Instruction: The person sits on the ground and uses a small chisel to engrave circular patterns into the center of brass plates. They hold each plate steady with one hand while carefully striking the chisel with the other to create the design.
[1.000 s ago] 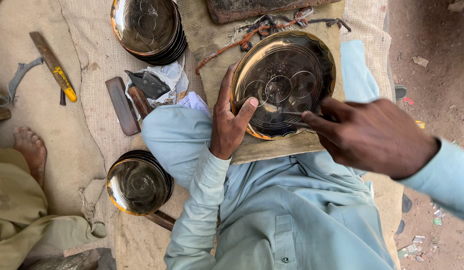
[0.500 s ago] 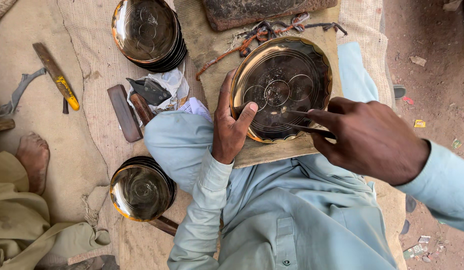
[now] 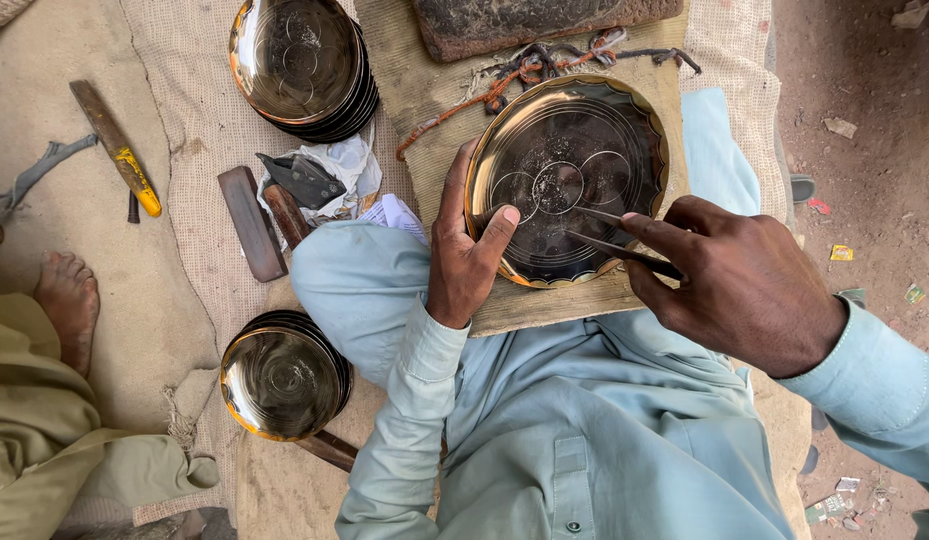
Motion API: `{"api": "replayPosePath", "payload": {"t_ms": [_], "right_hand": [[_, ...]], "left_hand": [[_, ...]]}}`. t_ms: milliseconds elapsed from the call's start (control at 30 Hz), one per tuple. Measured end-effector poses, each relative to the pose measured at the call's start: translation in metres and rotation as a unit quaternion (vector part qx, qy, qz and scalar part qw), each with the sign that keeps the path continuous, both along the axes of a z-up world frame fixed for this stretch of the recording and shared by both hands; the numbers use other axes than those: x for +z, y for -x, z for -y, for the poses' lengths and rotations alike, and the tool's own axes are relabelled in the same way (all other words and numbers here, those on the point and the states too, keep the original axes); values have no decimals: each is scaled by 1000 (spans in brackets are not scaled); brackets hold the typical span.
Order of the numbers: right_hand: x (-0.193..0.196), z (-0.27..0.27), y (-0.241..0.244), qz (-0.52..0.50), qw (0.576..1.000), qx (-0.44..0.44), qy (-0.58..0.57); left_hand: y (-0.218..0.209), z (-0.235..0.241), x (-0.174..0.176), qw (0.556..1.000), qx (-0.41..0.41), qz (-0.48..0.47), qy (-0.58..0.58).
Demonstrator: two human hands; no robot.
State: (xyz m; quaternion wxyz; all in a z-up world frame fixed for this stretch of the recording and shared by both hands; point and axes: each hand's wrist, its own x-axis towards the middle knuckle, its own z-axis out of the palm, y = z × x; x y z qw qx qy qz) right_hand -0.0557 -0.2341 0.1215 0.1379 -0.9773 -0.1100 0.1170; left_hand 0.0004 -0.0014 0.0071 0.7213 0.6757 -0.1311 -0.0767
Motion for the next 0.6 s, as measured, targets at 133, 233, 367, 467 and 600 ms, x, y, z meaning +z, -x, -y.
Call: {"api": "replayPosePath", "payload": {"t_ms": [133,233,367,467,600], "right_hand": [[1,-1,-1,-1,1000,-3,-5],[2,-1,-1,5,1000,4,1],[4,-2,-1,-1,1000,2,7],[5,-3,-1,2,1000,1,7],[6,-4,-1,7,1000,2,5]], "left_hand": [[0,0,-1,1000,1,-9,0],[0,0,-3,1000,3,2,-9],[0,-1,-5,1000,4,6,-9],[0,-1,-8,1000,5,19,-19],[0,-2,-10,1000,1,15,-14]]}}
